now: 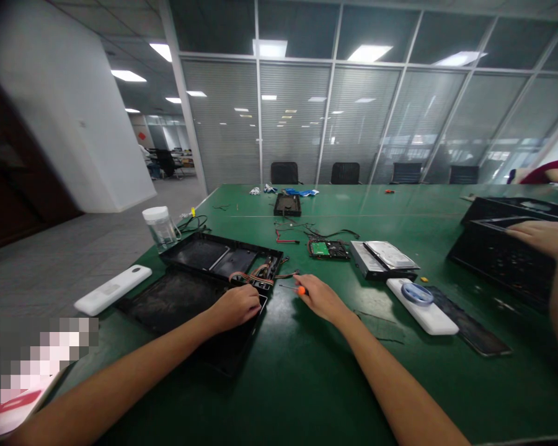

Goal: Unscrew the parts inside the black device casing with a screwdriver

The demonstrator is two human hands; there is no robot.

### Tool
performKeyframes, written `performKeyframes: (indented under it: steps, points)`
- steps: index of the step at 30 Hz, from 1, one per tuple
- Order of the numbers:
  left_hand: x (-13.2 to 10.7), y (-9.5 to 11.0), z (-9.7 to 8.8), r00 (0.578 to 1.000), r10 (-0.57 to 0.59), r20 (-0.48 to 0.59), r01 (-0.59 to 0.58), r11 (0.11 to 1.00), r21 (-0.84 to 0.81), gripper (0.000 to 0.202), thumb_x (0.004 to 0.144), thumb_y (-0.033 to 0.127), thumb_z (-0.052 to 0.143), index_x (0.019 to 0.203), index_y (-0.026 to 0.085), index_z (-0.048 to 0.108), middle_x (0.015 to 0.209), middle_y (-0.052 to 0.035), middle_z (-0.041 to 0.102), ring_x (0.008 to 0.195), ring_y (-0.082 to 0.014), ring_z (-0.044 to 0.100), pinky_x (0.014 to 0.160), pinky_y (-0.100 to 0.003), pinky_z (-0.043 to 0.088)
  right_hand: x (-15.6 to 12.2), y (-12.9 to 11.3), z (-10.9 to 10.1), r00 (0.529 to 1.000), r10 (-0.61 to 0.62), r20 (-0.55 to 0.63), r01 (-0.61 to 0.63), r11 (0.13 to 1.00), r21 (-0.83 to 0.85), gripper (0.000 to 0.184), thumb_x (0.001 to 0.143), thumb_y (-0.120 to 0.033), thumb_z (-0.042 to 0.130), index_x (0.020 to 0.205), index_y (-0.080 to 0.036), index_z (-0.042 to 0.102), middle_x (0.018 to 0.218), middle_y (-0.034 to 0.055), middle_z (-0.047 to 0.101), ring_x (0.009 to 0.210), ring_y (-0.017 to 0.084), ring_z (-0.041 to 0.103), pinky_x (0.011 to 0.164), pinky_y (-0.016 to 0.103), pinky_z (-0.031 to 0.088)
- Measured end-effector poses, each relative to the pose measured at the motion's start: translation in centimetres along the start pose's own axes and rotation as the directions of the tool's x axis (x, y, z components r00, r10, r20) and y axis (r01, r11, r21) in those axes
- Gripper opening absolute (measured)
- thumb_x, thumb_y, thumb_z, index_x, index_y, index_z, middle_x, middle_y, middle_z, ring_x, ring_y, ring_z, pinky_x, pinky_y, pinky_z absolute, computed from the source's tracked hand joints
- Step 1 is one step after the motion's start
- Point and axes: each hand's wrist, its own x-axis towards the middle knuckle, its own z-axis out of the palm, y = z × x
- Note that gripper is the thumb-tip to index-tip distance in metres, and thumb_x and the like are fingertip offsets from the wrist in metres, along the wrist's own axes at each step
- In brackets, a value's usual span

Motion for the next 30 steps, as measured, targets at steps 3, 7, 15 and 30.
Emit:
performKeyframes:
  steps: [3, 7, 15, 30]
  points:
    - [-0.2, 0.0, -0.1, 1.0, 0.005, 0.005, -0.005, 1.0, -0.02, 0.021, 0.087, 0.024, 0.045, 0.075, 0.014, 0.059, 0.082, -0.0053, 0.057, 0.081, -0.0161, 0.05, 0.071, -0.026, 0.04, 0.2, -0.5, -0.3, 0.992, 0.11, -0.061, -0.109, 0.994, 0.013, 0.035, 0.086, -0.036, 0.041, 0.113, -0.019, 0.054, 0.103, 0.0095, 0.061, 0.093, 0.021, 0.057, 0.082, 0.036, 0.045]
    - [-0.3, -0.1, -0.1, 1.0, -0.019, 0.007, 0.019, 0.998, -0.068, 0.021, 0.087, 0.025, 0.046, 0.075, 0.015, 0.061, 0.082, -0.005, 0.057, 0.083, -0.0162, 0.05, 0.073, -0.026, 0.04, 0.7, -0.8, -0.5, 0.939, 0.318, -0.128, -0.3, 0.943, 0.143, 0.029, 0.084, -0.04, 0.042, 0.096, -0.019, 0.056, 0.081, 0.005, 0.062, 0.074, 0.019, 0.059, 0.068, 0.033, 0.046]
    - [-0.6, -0.7, -0.4, 0.993, 0.114, -0.013, -0.115, 0.987, -0.111, 0.017, 0.085, 0.018, 0.047, 0.079, 0.015, 0.062, 0.097, -0.0045, 0.058, 0.092, -0.0162, 0.048, 0.081, -0.025, 0.039, 0.7, -0.7, -1.7, 0.872, 0.481, 0.096, -0.427, 0.648, 0.631, 0.029, 0.069, -0.024, 0.053, 0.095, -0.021, 0.039, 0.072, -0.0057, 0.049, 0.047, 0.007, 0.047, 0.044, 0.02, 0.039]
    - [-0.8, -1.0, -0.2, 0.997, -0.061, 0.05, 0.075, 0.919, -0.388, 0.024, 0.08, 0.017, 0.057, 0.1, 0.017, 0.046, 0.097, -0.0027, 0.061, 0.097, -0.0155, 0.053, 0.083, -0.026, 0.039, 0.4, -4.5, -0.9, 0.887, 0.313, -0.34, -0.197, 0.922, 0.333, 0.031, 0.085, -0.04, 0.04, 0.071, -0.017, 0.056, 0.055, -0.0014, 0.051, 0.053, 0.012, 0.046, 0.052, 0.022, 0.034]
